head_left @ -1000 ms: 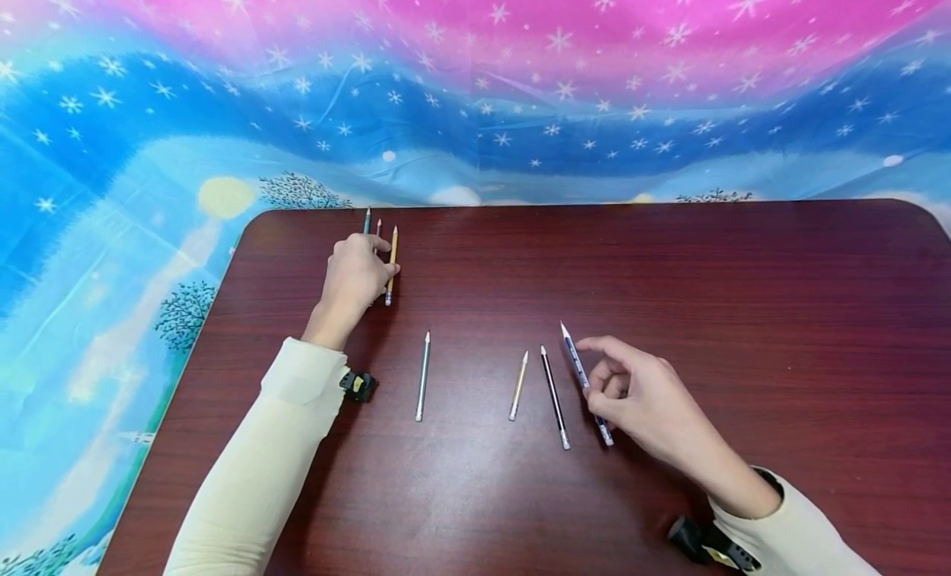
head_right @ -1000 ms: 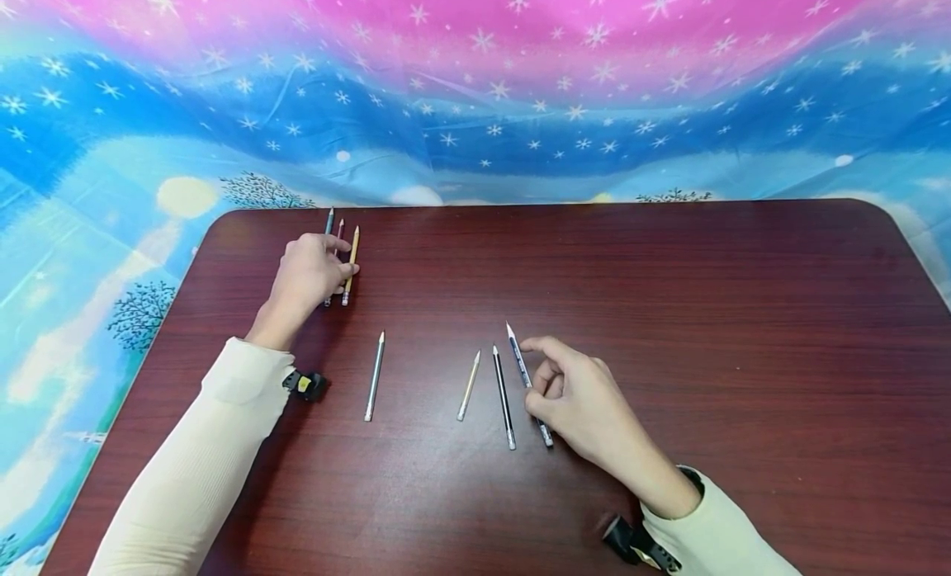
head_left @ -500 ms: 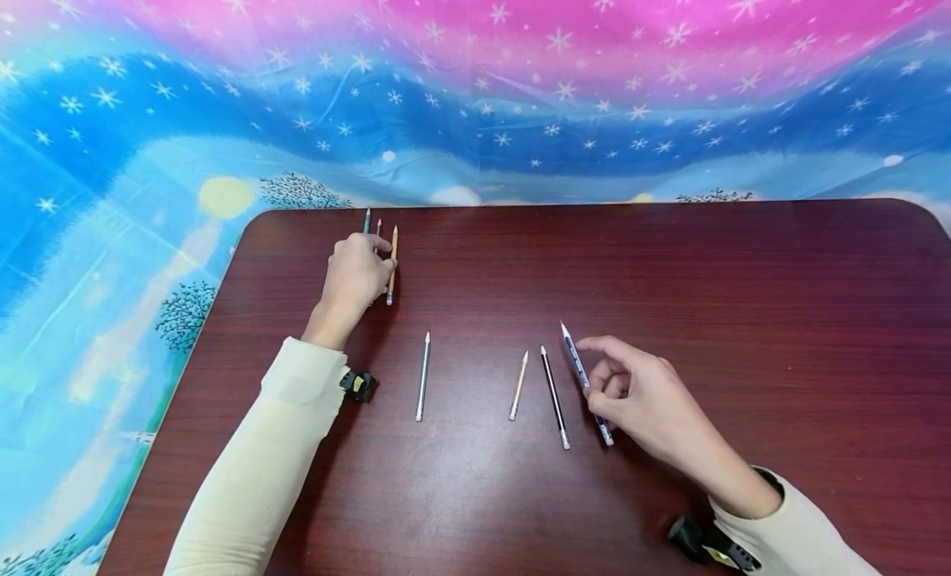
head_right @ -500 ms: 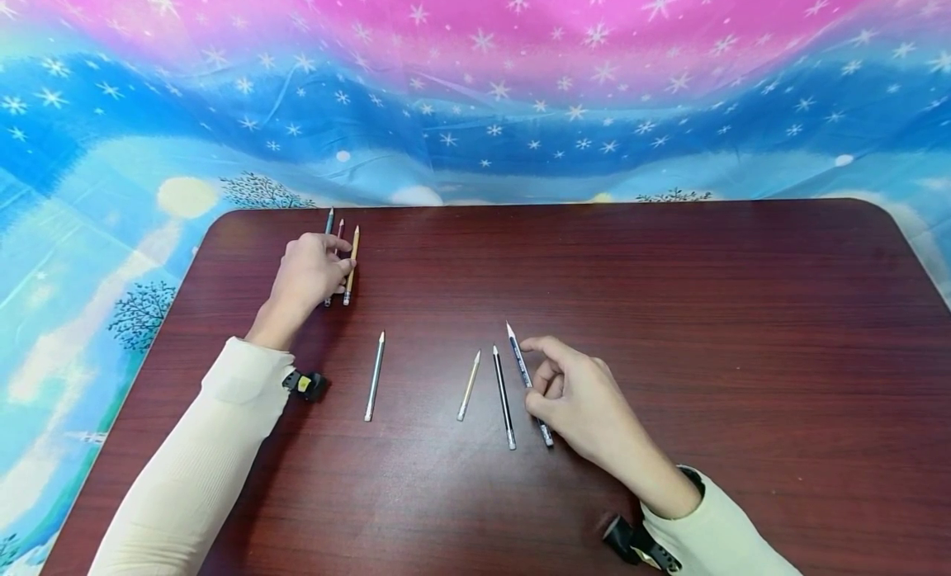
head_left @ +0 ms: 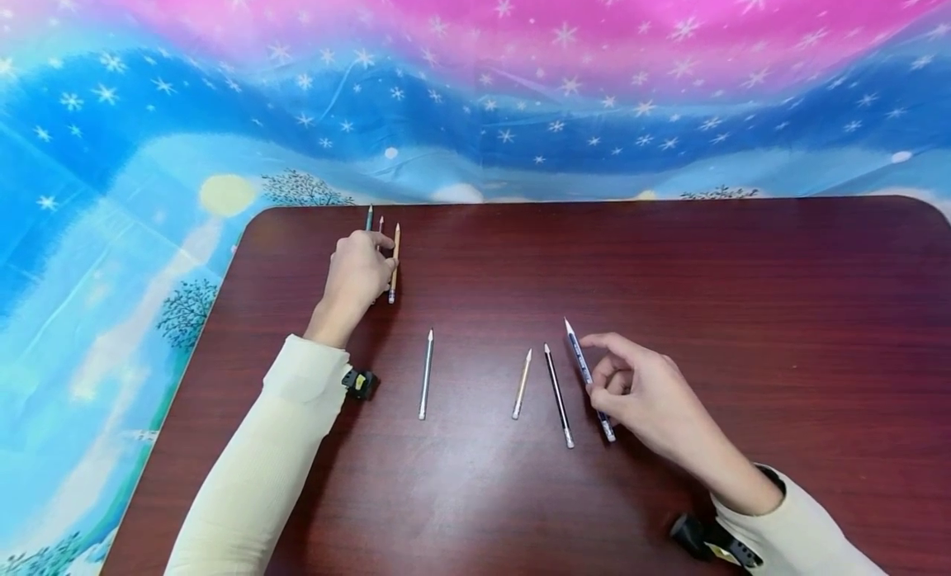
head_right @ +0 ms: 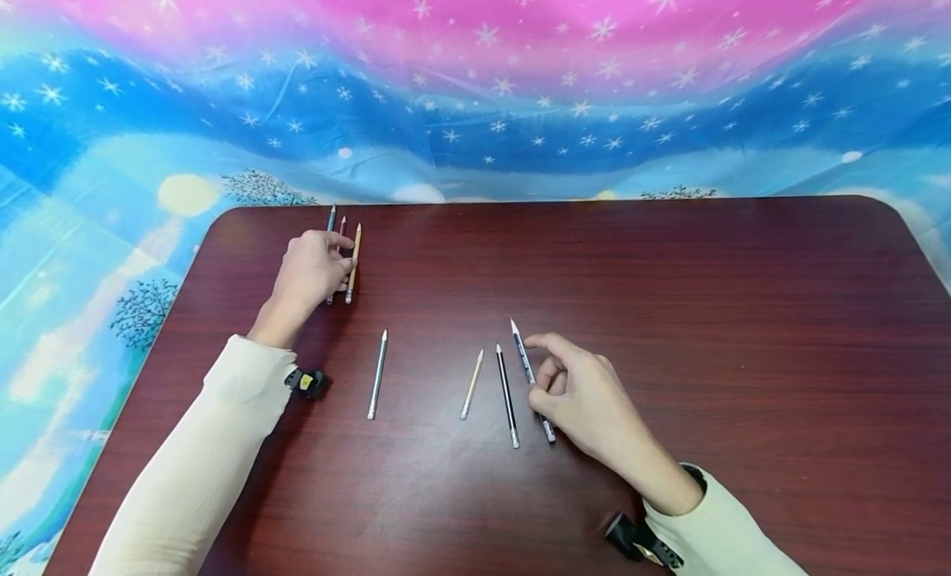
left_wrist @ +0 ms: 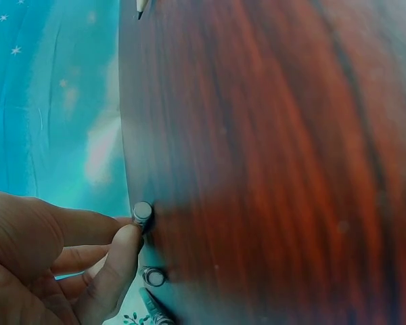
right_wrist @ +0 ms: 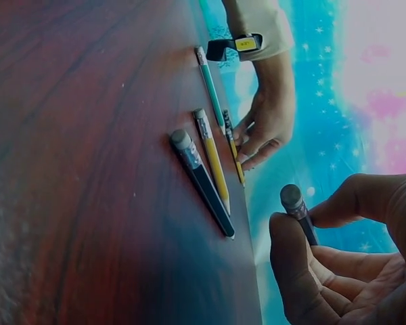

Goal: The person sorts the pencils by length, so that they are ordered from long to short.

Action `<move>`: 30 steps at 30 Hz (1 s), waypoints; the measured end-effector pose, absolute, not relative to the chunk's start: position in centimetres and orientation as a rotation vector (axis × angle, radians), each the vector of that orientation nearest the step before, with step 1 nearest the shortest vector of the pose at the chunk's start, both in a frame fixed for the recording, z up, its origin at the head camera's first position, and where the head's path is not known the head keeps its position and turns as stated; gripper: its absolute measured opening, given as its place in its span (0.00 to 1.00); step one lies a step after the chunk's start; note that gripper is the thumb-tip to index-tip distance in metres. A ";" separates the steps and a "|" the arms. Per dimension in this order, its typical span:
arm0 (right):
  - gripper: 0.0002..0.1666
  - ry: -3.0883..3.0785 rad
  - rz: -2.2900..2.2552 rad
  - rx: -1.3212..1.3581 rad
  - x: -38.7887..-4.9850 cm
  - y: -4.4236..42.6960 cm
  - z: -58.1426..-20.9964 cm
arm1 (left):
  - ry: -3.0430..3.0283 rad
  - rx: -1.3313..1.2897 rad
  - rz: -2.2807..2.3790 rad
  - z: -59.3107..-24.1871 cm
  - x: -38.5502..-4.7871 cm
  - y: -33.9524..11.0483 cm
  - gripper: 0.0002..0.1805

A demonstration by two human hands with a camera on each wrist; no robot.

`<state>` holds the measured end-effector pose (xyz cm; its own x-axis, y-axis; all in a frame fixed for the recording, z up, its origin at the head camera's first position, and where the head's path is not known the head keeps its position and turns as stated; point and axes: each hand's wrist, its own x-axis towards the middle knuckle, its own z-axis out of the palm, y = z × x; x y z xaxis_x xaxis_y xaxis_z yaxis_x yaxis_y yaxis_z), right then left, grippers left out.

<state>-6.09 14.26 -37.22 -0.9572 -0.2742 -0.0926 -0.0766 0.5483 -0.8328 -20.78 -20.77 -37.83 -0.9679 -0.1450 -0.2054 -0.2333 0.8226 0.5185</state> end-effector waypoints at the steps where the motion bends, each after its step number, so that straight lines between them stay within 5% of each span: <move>1: 0.32 2.572 -1.369 -0.292 -6.2 14.3 -37.2 | 2.847 -0.298 0.847 -37.8 -20.8 -20.7 0.17; 30: 0.31 2.338 -1.463 -0.295 -16.2 4.6 -35.2 | 2.855 -0.311 0.862 -37.9 -20.7 -20.7 0.17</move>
<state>-16.21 4.56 -35.19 -0.9111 -0.3634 -0.1946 0.0162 0.4401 -0.8978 -20.69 -20.75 -37.91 -0.9684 -0.1556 -0.1949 -0.2375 0.8140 0.5301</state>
